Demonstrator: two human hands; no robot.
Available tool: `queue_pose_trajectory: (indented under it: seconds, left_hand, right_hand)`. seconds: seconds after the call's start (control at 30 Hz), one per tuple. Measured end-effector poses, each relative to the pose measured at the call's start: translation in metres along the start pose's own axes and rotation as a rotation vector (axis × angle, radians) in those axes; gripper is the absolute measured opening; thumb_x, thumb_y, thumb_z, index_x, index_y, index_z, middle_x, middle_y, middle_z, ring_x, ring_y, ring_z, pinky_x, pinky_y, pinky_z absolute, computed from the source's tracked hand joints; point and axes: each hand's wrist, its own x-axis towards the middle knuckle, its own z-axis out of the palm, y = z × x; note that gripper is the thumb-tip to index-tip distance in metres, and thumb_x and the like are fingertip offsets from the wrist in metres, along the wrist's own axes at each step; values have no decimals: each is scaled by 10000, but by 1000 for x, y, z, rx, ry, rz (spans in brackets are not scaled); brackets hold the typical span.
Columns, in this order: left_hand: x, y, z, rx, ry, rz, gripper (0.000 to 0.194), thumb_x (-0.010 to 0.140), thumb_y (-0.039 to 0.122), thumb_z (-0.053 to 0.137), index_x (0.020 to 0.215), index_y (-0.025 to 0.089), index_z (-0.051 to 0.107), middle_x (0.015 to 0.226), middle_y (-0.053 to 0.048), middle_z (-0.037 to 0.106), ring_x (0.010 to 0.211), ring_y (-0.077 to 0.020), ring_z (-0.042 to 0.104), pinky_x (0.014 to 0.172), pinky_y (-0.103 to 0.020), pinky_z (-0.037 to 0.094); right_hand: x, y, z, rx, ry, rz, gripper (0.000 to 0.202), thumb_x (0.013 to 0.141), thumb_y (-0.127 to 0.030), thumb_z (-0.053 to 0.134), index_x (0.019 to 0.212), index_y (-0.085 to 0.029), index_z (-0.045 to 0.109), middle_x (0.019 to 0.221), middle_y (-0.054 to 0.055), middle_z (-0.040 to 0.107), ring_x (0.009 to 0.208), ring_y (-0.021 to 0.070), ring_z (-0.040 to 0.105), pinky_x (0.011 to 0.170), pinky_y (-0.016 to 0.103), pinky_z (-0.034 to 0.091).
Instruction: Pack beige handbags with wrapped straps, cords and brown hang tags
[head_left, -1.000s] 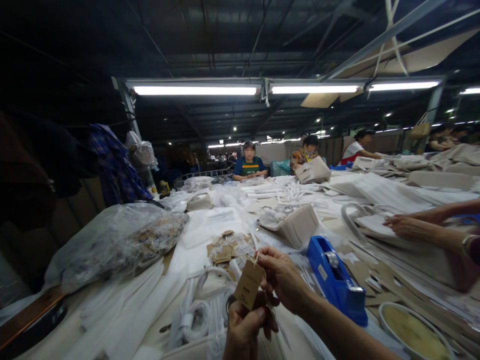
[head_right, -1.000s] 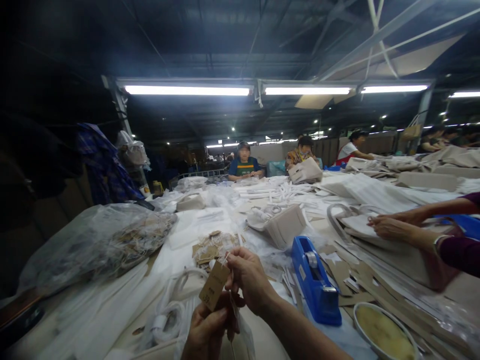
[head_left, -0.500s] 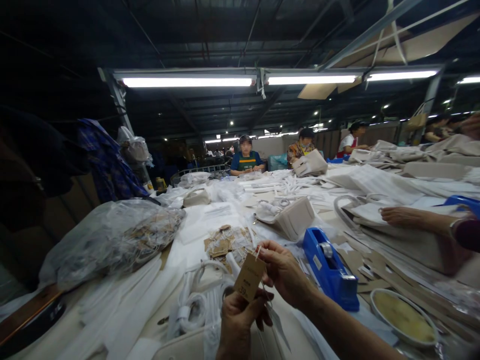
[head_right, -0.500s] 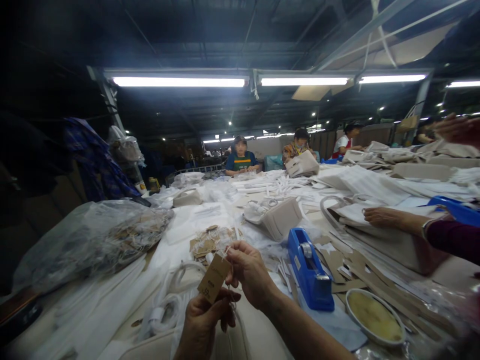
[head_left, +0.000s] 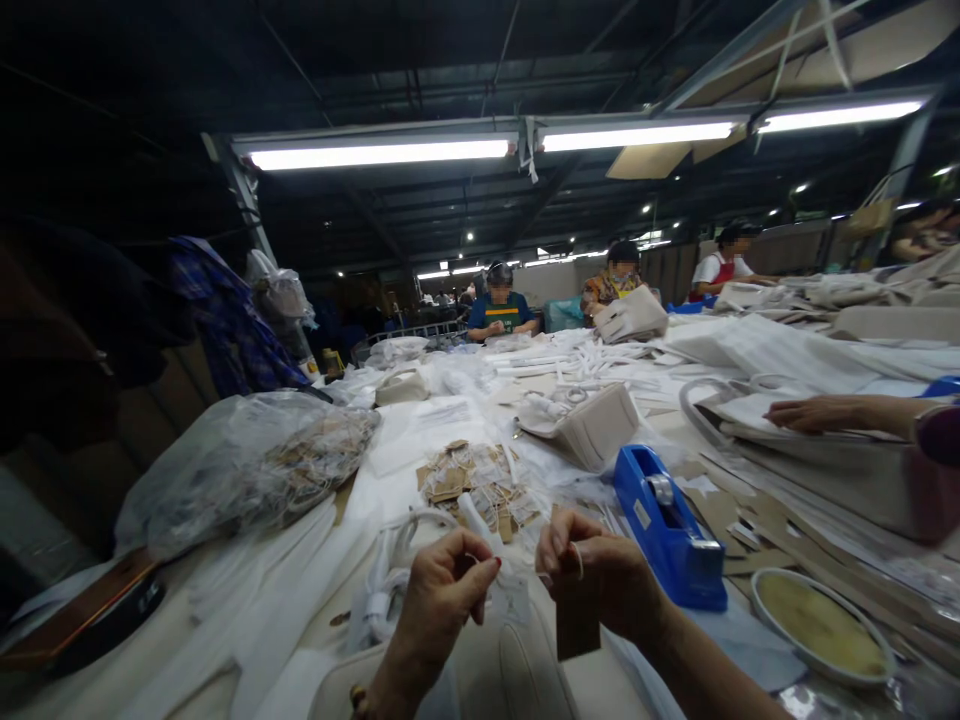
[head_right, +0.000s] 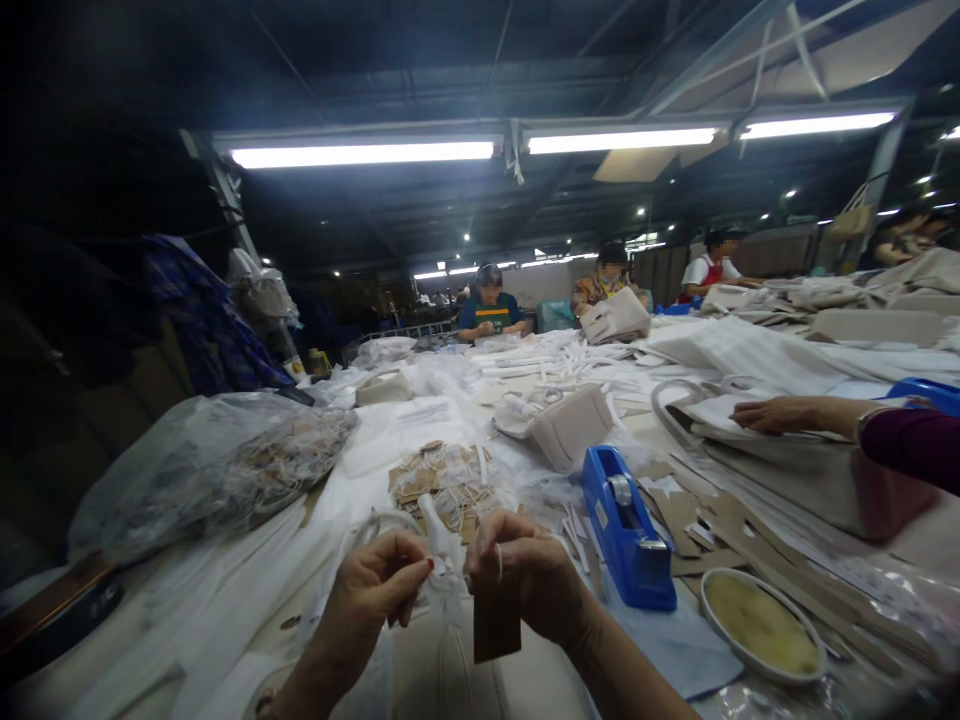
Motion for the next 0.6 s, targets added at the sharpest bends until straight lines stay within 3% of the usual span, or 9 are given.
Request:
queue_pose_trajectory:
  seconds: [0.13,0.27,0.33,0.43,0.6]
  left_hand:
    - [5,11,-6,145,-68,-4,259,642,380,644,634,147,532,425,52,453,349,-63,382,355,-172,285]
    - [7,28,-8,251,-95,13,240,640,373,614,618,153,520,452,51,448,371,-66,385,370,-181,301]
    - [8,34,-9,283,-96,28,225,640,356,612,613,152,518,468,54,438,388,-59,369,376,-175,287]
    - [10,39,-9,319,-99,46,202,648,333,608,615,151,529,494,52,441,406,-51,348,374,-165,269]
    - [11,47,-9,375,-105,43,177,647,310,591,597,152,528,483,52,446,391,-49,353,358,-159,267]
  right_hand:
    - [-4,2,-1,-51,32,3,67,568,-186,660,628,-162,677,1045,56,623,948,203,545,844,311,419]
    - [-8,7,-2,-75,122,32,77,568,-206,691,636,-174,679,1185,56,550,1089,252,497,823,342,458]
    - [-10,10,-2,-68,144,31,92,593,-223,709,659,-170,673,1155,60,561,1024,241,547,789,332,470]
    - [-11,17,-2,-47,143,12,153,662,-289,722,747,-177,663,986,59,629,764,162,617,660,262,466]
    - [-12,26,2,-100,178,76,304,616,-329,773,840,-165,648,754,22,598,610,98,529,438,155,398]
